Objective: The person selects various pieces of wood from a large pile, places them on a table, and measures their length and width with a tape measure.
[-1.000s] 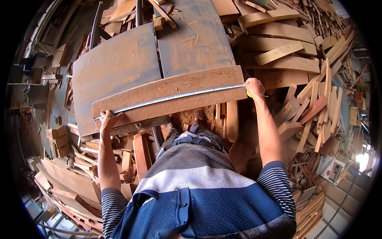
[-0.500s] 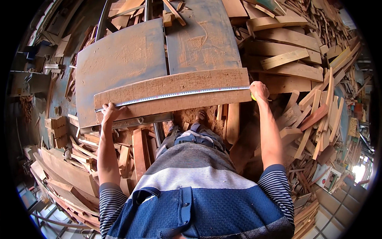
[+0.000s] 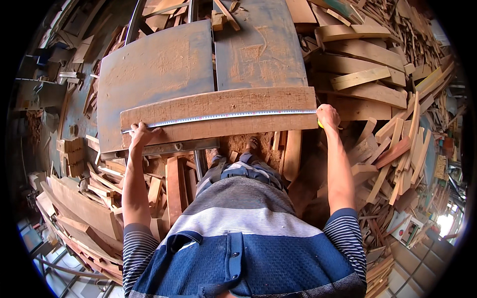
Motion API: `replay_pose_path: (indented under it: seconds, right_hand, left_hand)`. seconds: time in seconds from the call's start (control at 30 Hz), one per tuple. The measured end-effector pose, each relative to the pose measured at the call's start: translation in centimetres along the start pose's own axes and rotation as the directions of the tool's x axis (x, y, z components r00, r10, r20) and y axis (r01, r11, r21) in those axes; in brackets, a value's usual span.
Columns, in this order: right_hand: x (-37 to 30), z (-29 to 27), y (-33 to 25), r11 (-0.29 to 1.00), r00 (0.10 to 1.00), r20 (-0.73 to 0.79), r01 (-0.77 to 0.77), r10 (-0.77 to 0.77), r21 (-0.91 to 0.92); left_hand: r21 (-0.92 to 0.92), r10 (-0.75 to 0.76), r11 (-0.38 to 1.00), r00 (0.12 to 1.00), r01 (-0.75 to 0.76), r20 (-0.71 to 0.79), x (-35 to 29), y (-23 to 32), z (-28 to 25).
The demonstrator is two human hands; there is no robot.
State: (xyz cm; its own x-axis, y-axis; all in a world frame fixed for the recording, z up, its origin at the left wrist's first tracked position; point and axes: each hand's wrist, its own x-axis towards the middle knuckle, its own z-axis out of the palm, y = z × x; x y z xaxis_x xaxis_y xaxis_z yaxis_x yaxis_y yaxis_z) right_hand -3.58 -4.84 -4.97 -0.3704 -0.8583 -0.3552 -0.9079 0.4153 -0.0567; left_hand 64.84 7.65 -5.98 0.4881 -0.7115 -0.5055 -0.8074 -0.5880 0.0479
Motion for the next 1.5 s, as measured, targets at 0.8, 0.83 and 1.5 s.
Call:
replay_pose_path:
  seconds: [0.8,0.83,1.5]
  right_hand:
    - [0.3,0.6,0.3,0.999,0.999,-0.034,0.009,-0.011,-0.046]
    - [0.3,0.6,0.2,0.999,0.999,-0.035,0.007,-0.008,-0.042]
    - [0.4,0.8,0.5,0.999,0.999,-0.047,0.015,-0.017,-0.032]
  left_hand:
    - [-0.014,0.003,1.0,0.998,-0.004,-0.062,-0.6,0.2,0.1]
    - [-0.008,0.005,1.0,0.998,-0.005,-0.068,-0.6,0.1,0.1]
    - [-0.015,0.028,0.999,0.994,-0.03,-0.102,-0.5,-0.3,0.6]
